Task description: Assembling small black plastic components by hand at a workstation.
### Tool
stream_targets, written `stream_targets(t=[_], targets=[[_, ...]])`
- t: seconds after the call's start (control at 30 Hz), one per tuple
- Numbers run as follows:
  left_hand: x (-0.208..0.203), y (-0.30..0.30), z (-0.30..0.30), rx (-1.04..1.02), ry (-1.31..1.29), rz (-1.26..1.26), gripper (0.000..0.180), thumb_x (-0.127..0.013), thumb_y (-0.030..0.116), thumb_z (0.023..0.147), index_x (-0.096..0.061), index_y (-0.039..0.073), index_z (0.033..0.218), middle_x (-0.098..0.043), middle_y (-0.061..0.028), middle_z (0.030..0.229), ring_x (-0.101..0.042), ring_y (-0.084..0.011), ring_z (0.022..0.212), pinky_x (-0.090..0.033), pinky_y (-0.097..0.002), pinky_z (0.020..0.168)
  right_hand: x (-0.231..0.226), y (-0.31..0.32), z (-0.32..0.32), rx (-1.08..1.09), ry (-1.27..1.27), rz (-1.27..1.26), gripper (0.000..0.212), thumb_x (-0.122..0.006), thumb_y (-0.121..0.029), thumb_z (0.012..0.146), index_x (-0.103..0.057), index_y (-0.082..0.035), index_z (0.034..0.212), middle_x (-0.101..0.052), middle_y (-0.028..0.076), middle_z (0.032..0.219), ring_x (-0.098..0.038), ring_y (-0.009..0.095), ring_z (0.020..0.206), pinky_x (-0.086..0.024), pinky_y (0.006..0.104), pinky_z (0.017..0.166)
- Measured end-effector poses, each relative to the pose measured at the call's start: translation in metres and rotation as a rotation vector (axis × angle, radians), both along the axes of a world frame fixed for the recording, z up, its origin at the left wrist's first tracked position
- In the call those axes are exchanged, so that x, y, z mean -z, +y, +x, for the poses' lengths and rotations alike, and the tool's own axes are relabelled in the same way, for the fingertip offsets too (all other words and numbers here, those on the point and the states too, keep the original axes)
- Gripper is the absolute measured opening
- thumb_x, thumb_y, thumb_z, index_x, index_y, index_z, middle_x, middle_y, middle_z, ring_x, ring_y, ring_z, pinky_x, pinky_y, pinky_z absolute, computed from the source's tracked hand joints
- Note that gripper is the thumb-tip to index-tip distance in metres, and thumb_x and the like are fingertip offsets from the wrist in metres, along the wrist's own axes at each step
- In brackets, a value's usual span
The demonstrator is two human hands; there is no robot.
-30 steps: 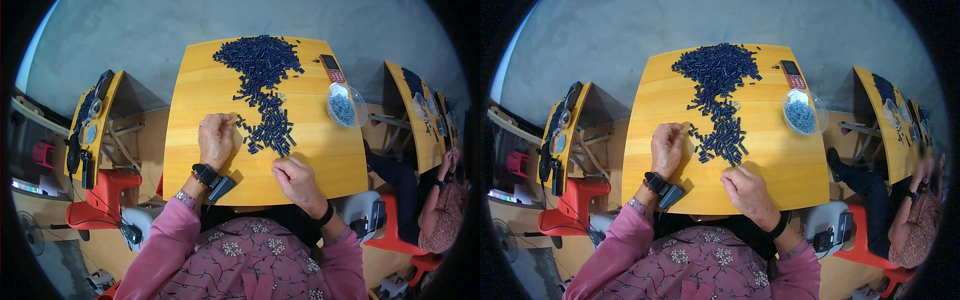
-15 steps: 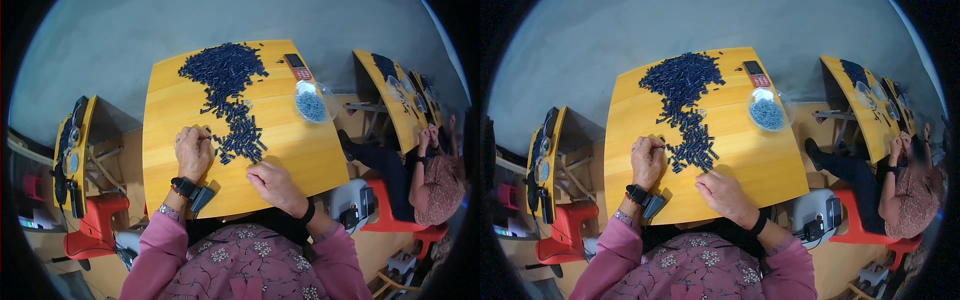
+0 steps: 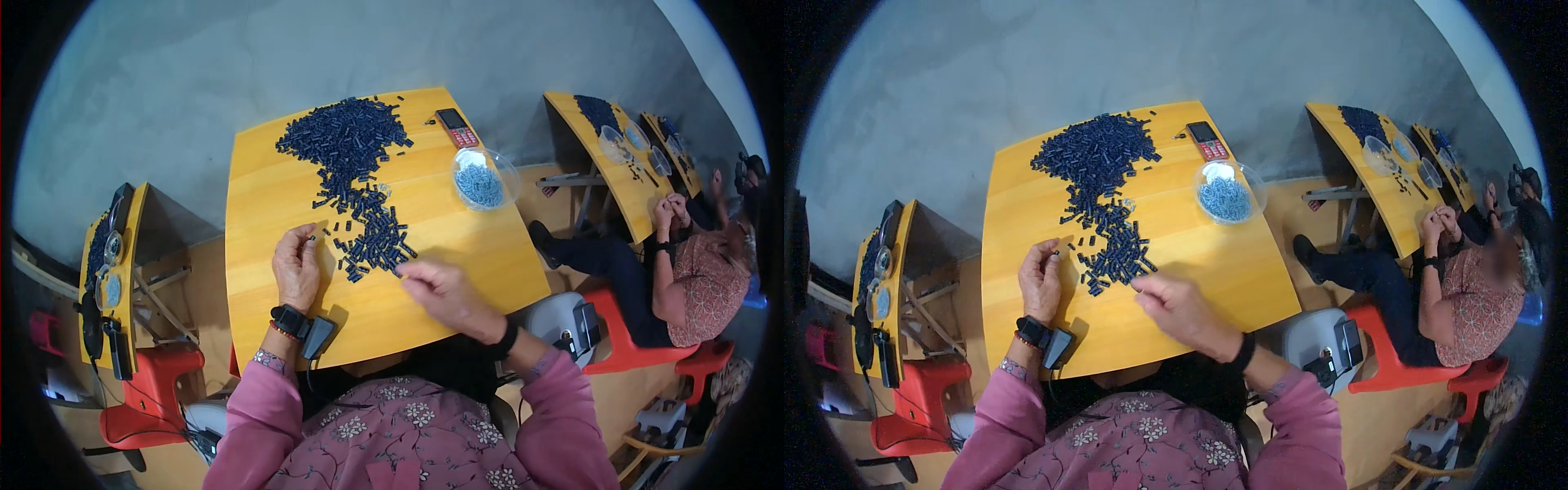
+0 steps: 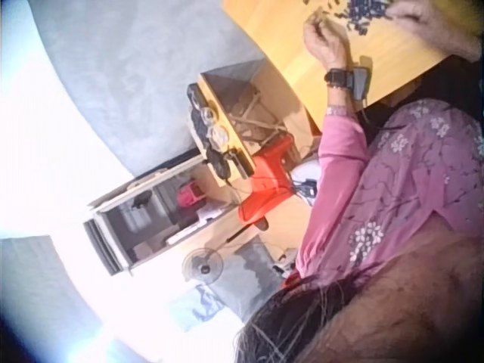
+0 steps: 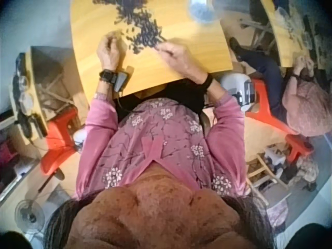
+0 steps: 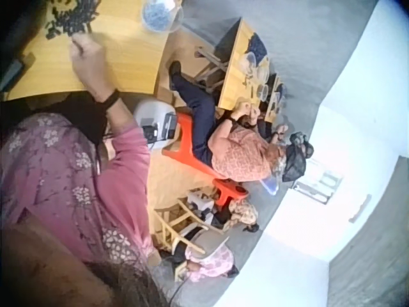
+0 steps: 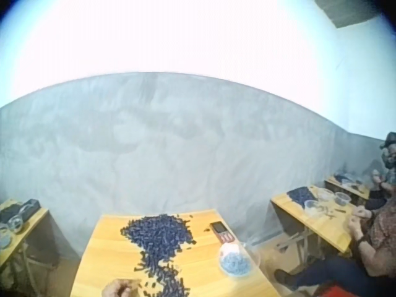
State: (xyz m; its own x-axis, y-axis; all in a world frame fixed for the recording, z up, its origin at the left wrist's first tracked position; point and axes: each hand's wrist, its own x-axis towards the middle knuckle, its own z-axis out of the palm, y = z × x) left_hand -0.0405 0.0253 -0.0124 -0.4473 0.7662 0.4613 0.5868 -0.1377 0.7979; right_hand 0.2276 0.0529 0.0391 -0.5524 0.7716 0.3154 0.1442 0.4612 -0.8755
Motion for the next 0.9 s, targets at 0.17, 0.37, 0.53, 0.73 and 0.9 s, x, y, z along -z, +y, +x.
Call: stream_targets(t=[0.17, 0.37, 0.53, 0.73, 0.9], targets=[[-0.007, -0.003, 0.003, -0.068, 0.109, -0.095, 0.028, -0.058, 0.0, 0.086, -0.064, 0.001, 0.113, -0.065, -0.0147, 0.089, -0.062, -0.0299, 0.085, -0.05, -0.0392, 0.078, -0.051, 0.089, 0.039, 0.282, -0.149, 0.318, 0.019, -0.062, -0.004, 0.086, -0.065, 0.0, 0.104, -0.063, 0.018, 0.093, -0.063, 0.035, 0.089, -0.05, 0.0386, 0.076], [-0.01, -0.001, 0.005, -0.108, 0.178, -0.122, 0.03, -0.058, 0.001, 0.087, -0.063, -0.003, 0.117, -0.066, -0.0161, 0.091, -0.064, -0.0263, 0.083, -0.051, -0.0359, 0.076, -0.058, 0.161, 0.066, 0.148, -0.541, 0.26, 0.042, -0.071, -0.005, 0.075, -0.064, -0.005, 0.117, -0.062, 0.021, 0.107, -0.06, 0.037, 0.1, -0.048, 0.0402, 0.089], [-0.006, 0.007, 0.006, -0.171, 0.287, -0.117, 0.03, -0.058, 0.004, 0.086, -0.064, 0.0, 0.115, -0.066, -0.0182, 0.093, -0.062, -0.0343, 0.087, -0.049, -0.0426, 0.08, -0.036, 0.181, 0.066, 0.038, -0.723, 0.335, 0.058, -0.075, 0.001, 0.068, -0.061, -0.005, 0.123, -0.058, 0.019, 0.12, -0.057, 0.035, 0.113, -0.044, 0.0378, 0.1], [-0.011, 0.013, 0.007, -0.195, 0.348, -0.176, 0.022, -0.058, 0.006, 0.086, -0.067, 0.003, 0.105, -0.066, -0.016, 0.091, -0.061, -0.0355, 0.087, -0.047, -0.0449, 0.079, -0.039, 0.185, 0.058, 0.004, -0.739, 0.391, 0.037, -0.071, -0.003, 0.071, -0.065, -0.003, 0.107, -0.06, 0.021, 0.11, -0.057, 0.038, 0.107, -0.047, 0.0413, 0.092], [-0.011, 0.014, 0.008, -0.192, 0.346, -0.143, 0.018, -0.058, 0.006, 0.085, -0.069, 0.005, 0.1, -0.066, -0.0143, 0.088, -0.061, -0.0345, 0.085, -0.047, -0.0445, 0.078, -0.037, 0.186, 0.055, 0.115, -0.729, 0.223, 0.018, -0.065, 0.003, 0.07, -0.065, 0.002, 0.089, -0.065, 0.023, 0.094, -0.063, 0.038, 0.091, -0.05, 0.041, 0.079]])
